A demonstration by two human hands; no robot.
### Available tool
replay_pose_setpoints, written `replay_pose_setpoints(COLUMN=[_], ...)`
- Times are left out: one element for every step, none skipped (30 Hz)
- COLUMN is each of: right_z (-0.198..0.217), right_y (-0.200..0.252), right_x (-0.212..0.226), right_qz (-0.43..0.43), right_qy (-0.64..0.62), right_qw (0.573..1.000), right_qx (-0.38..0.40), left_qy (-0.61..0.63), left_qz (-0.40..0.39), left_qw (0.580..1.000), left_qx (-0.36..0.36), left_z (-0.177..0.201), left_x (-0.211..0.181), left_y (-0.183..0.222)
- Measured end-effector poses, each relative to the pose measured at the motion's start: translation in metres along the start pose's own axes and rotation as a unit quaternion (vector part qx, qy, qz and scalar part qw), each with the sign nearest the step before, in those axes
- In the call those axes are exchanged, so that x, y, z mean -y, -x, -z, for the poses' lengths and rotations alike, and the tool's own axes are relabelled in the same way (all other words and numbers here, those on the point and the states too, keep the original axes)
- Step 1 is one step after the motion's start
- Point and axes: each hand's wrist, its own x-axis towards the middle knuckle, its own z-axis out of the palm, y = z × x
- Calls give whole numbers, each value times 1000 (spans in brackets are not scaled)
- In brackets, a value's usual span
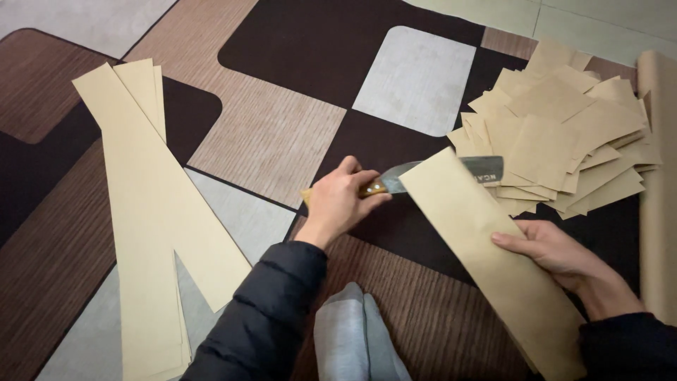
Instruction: Folding and cutting long strips of paper into smaller rectangular sheets using a knife
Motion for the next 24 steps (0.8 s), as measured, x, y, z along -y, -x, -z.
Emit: replay_pose_setpoints(right_z=[-4, -8, -7, -6, -6, -5, -4, -4, 0, 4, 8, 6, 5, 4, -3, -10, -18, -12, -7, 0, 4, 7, 11, 13], right_y=[0, -1, 1, 3, 4, 6, 8, 10, 8, 7, 6, 6, 7, 8, 10, 12, 15, -1, -16, -31, -39, -47, -55, -56], right_x=[1, 3, 3, 3, 3, 3, 4, 4, 0, -4, -7, -6, -5, -4, 2, 9, 15, 2, -10, -23, -29, -36, -42, -43], right_qz=[-6, -12, -12, -19, -25, -26, -33, -40, -40, -43, -45, -45, -44, -43, -43, -34, -25, -25, -1, 23, 22, 19, 16, 15], right_qy=[-1, -3, -3, -5, -7, -7, -5, -3, -4, 9, 21, 20, 15, 11, 10, 18, 26, 25, 86, 146, 146, 205, 262, 262], right_qw=[1000, 1000, 1000, 1000, 999, 999, 999, 999, 999, 999, 999, 999, 999, 999, 999, 999, 998, 998, 993, 983, 983, 969, 949, 950], right_qx=[8, 15, 14, 21, 27, 27, 21, 16, 16, 12, 7, 8, 1, -7, -6, -28, -50, -49, -77, -105, -105, -139, -172, -172], left_qy=[-3, -7, -6, -3, 1, 1, 4, 7, 6, 16, 26, 25, -20, -64, -65, -75, -85, -86, -104, -120, -119, -140, -160, -160], left_qz=[8, 15, 14, 23, 32, 32, 40, 47, 47, 106, 165, 165, 189, 212, 212, 229, 246, 246, 253, 259, 260, 241, 222, 223], left_qw=[1000, 1000, 1000, 999, 999, 999, 999, 998, 998, 994, 985, 985, 980, 973, 973, 969, 964, 964, 960, 956, 956, 957, 957, 957], left_qx=[13, 26, 26, 27, 28, 29, 32, 34, 35, -3, -41, -41, -54, -67, -67, -58, -49, -49, -57, -65, -64, -79, -94, -93], left_z=[0, -1, 0, 2, 3, 6, 9, 13, 16, 18, 21, 24, 27, 29, 29, 30, 31, 22, 13, 2, -6, -13, -21, -25], left_x=[-4, -7, -5, -3, 0, 6, 11, 18, 28, 37, 47, 57, 67, 77, 81, 86, 91, 103, 115, 126, 135, 143, 151, 151], left_y=[-3, -6, -6, -7, -8, -8, -7, -7, -5, -4, -3, 1, 4, 7, 13, 18, 24, 33, 41, 49, 57, 66, 74, 77])
